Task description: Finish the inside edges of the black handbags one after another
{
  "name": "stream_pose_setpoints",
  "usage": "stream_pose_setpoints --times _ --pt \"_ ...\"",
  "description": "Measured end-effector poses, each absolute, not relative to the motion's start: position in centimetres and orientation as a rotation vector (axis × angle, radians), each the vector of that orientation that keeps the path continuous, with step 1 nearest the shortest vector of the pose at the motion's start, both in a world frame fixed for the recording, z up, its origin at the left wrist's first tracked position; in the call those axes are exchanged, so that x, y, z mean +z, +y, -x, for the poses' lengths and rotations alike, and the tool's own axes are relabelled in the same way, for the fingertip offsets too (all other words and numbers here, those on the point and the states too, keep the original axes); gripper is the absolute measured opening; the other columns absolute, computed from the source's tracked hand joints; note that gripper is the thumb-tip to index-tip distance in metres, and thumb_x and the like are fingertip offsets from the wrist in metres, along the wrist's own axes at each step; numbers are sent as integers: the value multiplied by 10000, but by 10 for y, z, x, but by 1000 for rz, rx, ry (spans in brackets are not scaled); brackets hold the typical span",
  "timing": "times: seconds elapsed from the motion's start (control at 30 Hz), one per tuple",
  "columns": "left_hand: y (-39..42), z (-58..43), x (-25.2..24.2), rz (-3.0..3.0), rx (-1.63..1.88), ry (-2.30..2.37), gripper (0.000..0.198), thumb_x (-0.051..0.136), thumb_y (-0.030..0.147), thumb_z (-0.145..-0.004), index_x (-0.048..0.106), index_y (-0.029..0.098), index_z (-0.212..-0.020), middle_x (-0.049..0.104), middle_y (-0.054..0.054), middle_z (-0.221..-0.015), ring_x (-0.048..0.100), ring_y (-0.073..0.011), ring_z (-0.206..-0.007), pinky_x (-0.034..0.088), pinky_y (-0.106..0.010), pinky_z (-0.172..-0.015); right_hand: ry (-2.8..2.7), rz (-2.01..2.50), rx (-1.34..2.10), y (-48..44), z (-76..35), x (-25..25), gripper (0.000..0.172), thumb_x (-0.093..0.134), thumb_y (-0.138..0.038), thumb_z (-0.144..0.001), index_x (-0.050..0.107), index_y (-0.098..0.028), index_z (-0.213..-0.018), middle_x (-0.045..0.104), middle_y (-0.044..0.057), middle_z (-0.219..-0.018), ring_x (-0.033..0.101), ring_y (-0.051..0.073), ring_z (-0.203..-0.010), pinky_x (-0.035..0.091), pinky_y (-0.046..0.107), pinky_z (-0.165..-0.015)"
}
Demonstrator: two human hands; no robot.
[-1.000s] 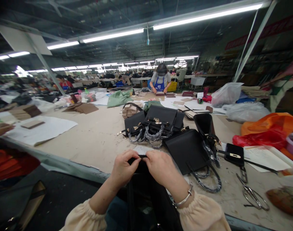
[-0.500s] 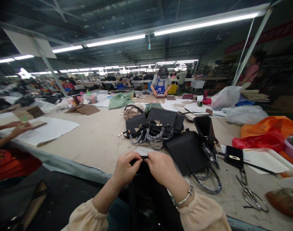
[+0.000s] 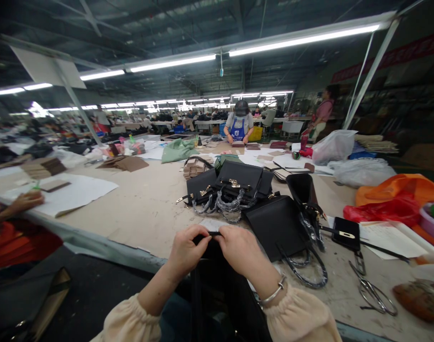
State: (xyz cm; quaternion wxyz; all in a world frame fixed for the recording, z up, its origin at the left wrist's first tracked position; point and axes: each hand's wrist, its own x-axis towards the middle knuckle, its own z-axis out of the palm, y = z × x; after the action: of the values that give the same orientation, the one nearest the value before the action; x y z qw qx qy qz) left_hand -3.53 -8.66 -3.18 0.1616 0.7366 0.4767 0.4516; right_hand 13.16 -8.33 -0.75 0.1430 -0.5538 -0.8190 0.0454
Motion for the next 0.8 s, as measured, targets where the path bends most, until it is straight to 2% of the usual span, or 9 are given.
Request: stream_pose_setpoints --times 0.33,0.8 --pt "-86 35 -34 -2089 1286 1359 82 579 110 -758 613 184 -754 636 -6 -780 586 -140 -770 441 -252 -721 -2370 1628 111 -83 -132 -8 236 442 -360 -908 606 -222 -808 667 16 -806 606 166 -776 328 267 -631" --pt "-85 35 -33 -2074 1282 1368 79 567 126 -761 616 188 -755 638 -13 -771 591 -151 -757 454 -265 -709 -2372 1634 117 -84 -131 -5 228 442 -338 -910 615 -217 -824 670 20 -823 611 167 -798 341 271 -651"
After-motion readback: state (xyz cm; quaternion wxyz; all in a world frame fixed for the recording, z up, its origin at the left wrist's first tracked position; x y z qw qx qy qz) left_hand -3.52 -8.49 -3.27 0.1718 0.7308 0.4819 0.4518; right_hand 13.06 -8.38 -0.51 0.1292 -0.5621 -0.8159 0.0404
